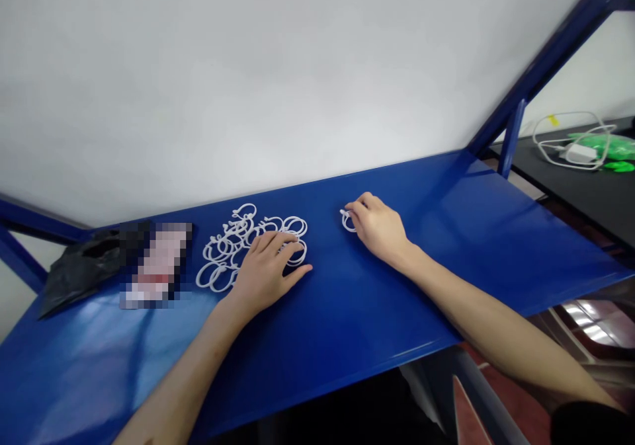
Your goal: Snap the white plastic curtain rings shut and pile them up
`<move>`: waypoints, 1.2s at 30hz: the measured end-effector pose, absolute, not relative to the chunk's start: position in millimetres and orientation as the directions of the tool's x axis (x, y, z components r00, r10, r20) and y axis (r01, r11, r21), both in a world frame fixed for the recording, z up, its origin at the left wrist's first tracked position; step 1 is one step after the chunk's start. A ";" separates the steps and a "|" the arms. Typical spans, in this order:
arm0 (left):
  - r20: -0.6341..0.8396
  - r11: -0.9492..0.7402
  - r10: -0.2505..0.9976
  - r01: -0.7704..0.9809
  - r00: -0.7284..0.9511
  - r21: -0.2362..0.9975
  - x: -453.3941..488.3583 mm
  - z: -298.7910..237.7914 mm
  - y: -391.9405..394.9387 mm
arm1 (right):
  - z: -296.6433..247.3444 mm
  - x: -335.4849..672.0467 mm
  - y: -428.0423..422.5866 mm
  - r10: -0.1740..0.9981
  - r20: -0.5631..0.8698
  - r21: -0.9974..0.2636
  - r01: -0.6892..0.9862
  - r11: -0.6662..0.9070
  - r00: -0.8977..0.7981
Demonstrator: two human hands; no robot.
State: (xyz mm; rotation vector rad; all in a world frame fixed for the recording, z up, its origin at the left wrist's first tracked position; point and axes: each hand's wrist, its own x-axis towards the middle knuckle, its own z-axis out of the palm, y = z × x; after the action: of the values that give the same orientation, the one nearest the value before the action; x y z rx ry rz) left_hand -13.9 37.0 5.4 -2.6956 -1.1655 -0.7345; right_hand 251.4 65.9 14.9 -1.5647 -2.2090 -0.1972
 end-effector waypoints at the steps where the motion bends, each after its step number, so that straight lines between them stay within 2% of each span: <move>1: 0.467 -0.696 0.657 0.714 0.592 0.074 -15.6 5.7 37.5 | 14.0 254.5 69.1 0.877 0.413 -0.119 0.941 0.318 -0.244; 4: 0.455 -0.717 0.637 0.695 0.622 0.054 -18.4 5.2 39.4 | 12.6 257.3 73.0 0.869 0.442 -0.100 0.951 0.294 -0.222; 9: 0.468 -0.763 0.611 0.633 0.638 0.133 -14.7 2.9 39.3 | 14.9 248.6 67.1 0.793 0.506 -0.100 0.891 0.443 -0.338; 14: 0.526 -0.799 0.571 0.575 0.630 0.178 -7.2 3.7 35.3 | 13.2 234.0 54.0 0.693 0.484 -0.229 0.687 0.690 -0.534; 17: 0.559 -0.816 0.543 0.551 0.626 0.174 -5.7 3.2 34.1 | 11.4 225.6 45.5 0.647 0.448 -0.329 0.559 0.761 -0.617; 21: 0.594 -0.799 0.547 0.579 0.590 0.161 -7.2 1.1 34.7 | 12.7 222.1 39.5 0.660 0.406 -0.407 0.522 0.750 -0.632; 30: 0.696 -0.778 0.507 0.618 0.509 0.114 -4.1 3.6 34.9 | 10.0 223.6 40.0 0.672 0.466 -0.393 0.545 0.740 -0.576; 36: 0.699 -0.736 0.564 0.652 0.440 0.183 -4.1 4.2 33.8 | 8.9 224.7 41.4 0.659 0.495 -0.413 0.514 0.752 -0.566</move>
State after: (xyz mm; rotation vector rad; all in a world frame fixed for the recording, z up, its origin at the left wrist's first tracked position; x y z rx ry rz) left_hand -4.1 33.8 4.2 -2.5679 -1.0884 -1.1785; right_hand 224.7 41.4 8.9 -0.8758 -2.3019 0.2930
